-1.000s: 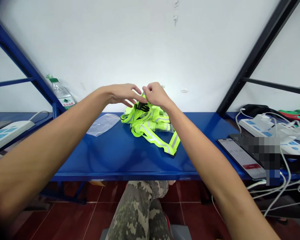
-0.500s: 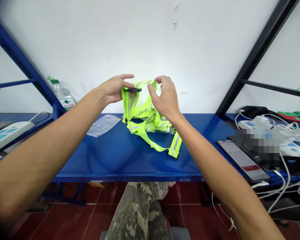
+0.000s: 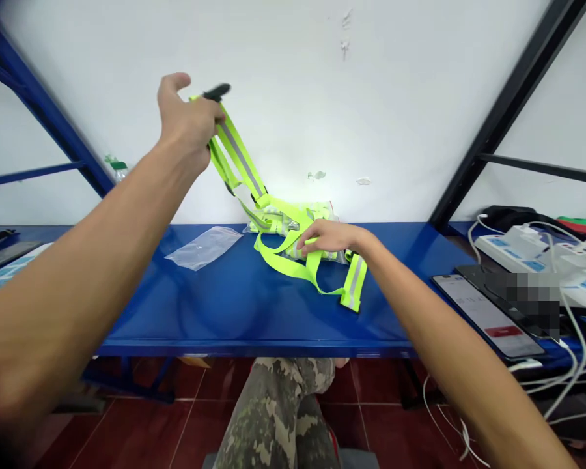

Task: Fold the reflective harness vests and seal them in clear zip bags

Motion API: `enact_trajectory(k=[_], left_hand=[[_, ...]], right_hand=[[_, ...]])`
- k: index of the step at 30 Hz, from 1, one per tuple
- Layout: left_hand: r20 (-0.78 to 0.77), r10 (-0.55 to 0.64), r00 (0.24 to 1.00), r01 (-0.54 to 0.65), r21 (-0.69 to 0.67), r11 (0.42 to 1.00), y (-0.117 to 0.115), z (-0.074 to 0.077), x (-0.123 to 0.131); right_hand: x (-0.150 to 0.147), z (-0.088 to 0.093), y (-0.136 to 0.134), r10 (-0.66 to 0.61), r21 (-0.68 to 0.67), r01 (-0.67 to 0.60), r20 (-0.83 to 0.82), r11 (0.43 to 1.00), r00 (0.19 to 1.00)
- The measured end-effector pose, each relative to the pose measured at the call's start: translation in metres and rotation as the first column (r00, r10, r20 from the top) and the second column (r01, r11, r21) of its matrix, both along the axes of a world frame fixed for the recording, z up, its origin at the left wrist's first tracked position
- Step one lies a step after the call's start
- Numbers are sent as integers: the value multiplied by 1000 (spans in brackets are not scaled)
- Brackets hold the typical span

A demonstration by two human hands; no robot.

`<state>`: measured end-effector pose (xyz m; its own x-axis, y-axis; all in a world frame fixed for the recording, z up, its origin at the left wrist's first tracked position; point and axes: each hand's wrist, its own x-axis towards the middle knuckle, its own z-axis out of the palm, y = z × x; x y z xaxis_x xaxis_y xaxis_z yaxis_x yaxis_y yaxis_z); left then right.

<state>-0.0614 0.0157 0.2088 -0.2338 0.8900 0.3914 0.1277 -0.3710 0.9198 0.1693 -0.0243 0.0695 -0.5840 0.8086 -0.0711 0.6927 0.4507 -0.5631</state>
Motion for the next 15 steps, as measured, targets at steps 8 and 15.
enact_trajectory(k=[8, 15], left_hand=[[281, 43, 959, -53, 28, 998, 4, 14, -8], [382, -180, 906, 164, 73, 984, -11, 12, 32]], right_hand=[[2, 5, -23, -519, 408, 422, 162, 810, 839], [-68, -17, -33, -272, 460, 352, -233, 815, 934]])
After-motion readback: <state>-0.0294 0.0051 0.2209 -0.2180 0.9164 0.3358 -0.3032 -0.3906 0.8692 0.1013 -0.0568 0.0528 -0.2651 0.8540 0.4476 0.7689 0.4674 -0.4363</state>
